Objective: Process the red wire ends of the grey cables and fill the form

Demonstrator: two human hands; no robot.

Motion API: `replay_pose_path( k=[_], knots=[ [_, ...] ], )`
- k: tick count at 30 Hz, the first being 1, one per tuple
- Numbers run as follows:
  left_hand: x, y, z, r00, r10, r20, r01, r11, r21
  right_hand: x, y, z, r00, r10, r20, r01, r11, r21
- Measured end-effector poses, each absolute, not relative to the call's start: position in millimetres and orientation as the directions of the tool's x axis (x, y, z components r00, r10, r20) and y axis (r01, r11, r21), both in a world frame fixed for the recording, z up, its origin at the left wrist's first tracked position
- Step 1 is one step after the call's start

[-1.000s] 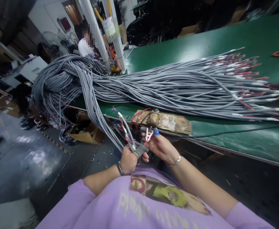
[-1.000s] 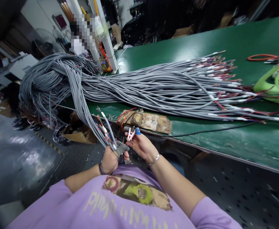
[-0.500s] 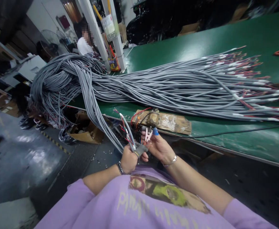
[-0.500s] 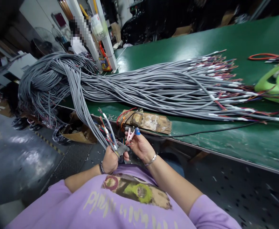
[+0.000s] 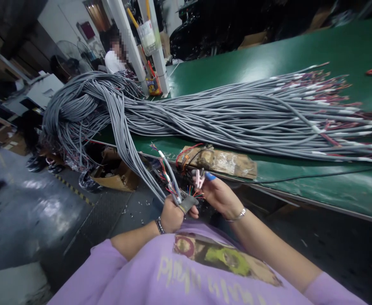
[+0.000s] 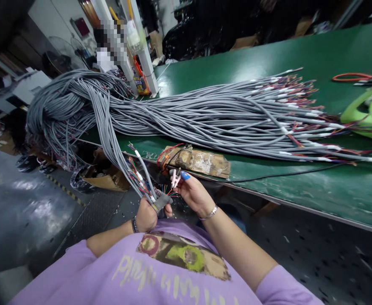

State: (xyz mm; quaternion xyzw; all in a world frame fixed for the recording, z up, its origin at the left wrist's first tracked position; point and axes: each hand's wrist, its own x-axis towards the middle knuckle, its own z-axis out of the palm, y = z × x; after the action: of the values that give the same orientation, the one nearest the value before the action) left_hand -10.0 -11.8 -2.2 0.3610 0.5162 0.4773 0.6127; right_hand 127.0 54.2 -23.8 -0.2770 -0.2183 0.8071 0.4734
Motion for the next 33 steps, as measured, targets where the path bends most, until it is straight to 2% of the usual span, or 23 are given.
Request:
replay_pose_path(
  k=[2,5,7,9,12,14,25,33],
  knots=[
    [-8,-9,0,0.002,0.957,-0.289,-0.219,0.282,0.934,126,53,-27,-0.345,0.911,-0.225,-0.604,-0.399,-0.69],
    [-6,-5,5,-0.024,0.951,-0.309,-0.243,0.294,0.924,124,49,-30,-0.173,0.972,-0.156,-0.517,-0.225,-0.826],
    [-4,-3,8,-0.037,0.947,-0.32,-0.256,0.301,0.919,122,46,-28,-0.106,0.989,-0.102,-0.493,-0.141,-0.858],
    [-3,-1,9,-0.037,0.946,-0.321,-0.256,0.301,0.919,119,44,-25,-0.194,0.976,-0.102,-0.545,-0.193,-0.816],
    [0,2,8,-0.026,0.949,-0.315,-0.234,0.301,0.925,115,43,-20,-0.495,0.861,-0.118,-0.601,-0.438,-0.669],
    [1,3,6,-0.02,0.948,-0.318,-0.222,0.306,0.926,114,44,-20,-0.599,0.794,-0.099,-0.598,-0.527,-0.604],
    [0,0,0,-0.01,0.939,-0.345,-0.211,0.335,0.918,111,45,-26,-0.622,0.776,-0.106,-0.635,-0.579,-0.512],
    [1,2,-1,-0.027,0.933,-0.359,-0.199,0.347,0.917,110,46,-24,-0.59,0.802,-0.089,-0.659,-0.543,-0.52]
  ],
)
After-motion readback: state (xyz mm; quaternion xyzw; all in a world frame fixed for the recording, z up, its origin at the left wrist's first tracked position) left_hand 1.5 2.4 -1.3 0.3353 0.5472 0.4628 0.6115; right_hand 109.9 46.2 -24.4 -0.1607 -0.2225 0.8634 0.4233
